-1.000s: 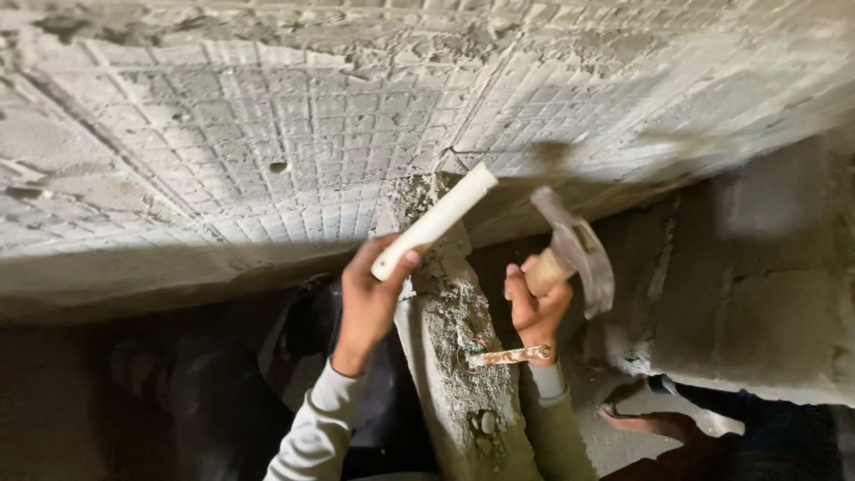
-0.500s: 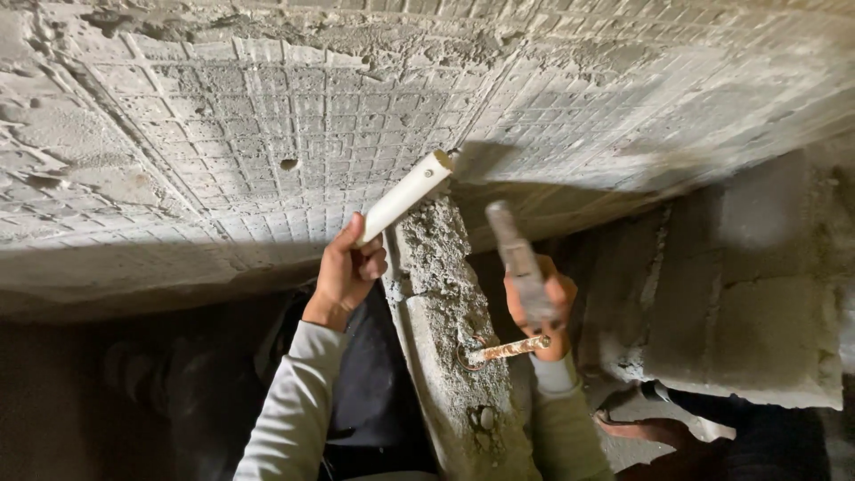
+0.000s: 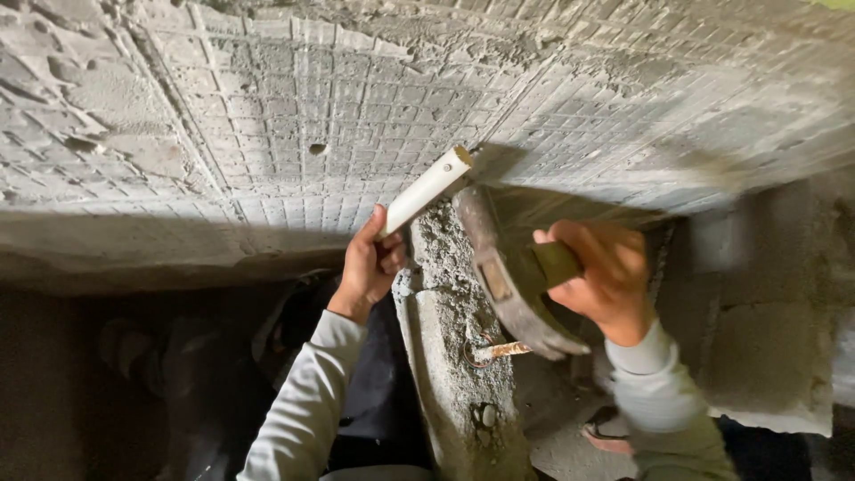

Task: The person uses a hammer to strike a white cylindrical object held against a concrete ceiling. The person repeatedly hits the object to drive it into the surface, occasionally adjusting its position with their hands.

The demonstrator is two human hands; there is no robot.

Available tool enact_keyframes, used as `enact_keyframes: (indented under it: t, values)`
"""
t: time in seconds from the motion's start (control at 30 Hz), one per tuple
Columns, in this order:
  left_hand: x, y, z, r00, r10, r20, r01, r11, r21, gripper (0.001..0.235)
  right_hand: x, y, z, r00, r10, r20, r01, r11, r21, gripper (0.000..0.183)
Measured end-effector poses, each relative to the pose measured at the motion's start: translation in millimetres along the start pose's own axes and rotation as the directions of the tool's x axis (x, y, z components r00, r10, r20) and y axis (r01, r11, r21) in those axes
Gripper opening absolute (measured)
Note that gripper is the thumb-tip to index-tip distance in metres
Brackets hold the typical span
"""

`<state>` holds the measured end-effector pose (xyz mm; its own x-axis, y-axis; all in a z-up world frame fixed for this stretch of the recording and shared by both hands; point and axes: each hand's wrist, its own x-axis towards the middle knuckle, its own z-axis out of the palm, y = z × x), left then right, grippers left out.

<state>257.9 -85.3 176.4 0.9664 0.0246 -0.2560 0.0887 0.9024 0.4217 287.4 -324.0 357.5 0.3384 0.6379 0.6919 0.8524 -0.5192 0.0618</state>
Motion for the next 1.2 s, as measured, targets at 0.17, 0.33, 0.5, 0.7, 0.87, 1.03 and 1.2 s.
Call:
enact_keyframes:
  t: [0.17, 0.33, 0.5, 0.7, 0.87, 1.03, 1.2]
  values:
    - [6, -4, -4, 0.999, -0.01, -0.051, 0.012, 0.999, 0.033, 0.037, -20, 31, -2, 0.976, -0.193, 0.103, 0.184, 0.979, 0.093, 0.023]
    - [4, -3, 3, 0.998, 0.011, -0.063, -0.012, 1.0, -0.004, 0.038, -19, 45, 12, 0.932, -0.053, 0.359, 0.106, 0.986, -0.129, 0.028]
    - [-6, 0, 13, 0.991, -0.039, -0.128, 0.044, 0.998, 0.038, 0.044, -1, -2, -14, 0.965, -0.054, 0.255, 0.1, 0.98, -0.173, 0.025]
    - [1, -3, 9, 0.992, -0.006, -0.123, 0.008, 1.0, 0.016, 0.043, -21, 21, 2, 0.944, -0.165, 0.287, 0.119, 0.978, 0.171, 0.049]
    - [2, -2, 5, 0.996, 0.038, -0.084, -0.032, 0.997, 0.071, 0.033, -57, 40, 34, 0.696, 0.324, 0.641, -0.17, 0.941, -0.292, 0.045]
    - [7, -14, -19, 0.99, 0.127, -0.058, -0.117, 0.982, 0.151, 0.028, -47, -9, -2, 0.887, 0.267, 0.376, -0.19, 0.954, -0.231, 0.043]
    - [2, -11, -18, 0.958, 0.285, 0.039, -0.274, 0.863, 0.425, 0.023, -84, -20, 0, 0.853, 0.513, 0.091, -0.507, 0.858, -0.082, 0.033]
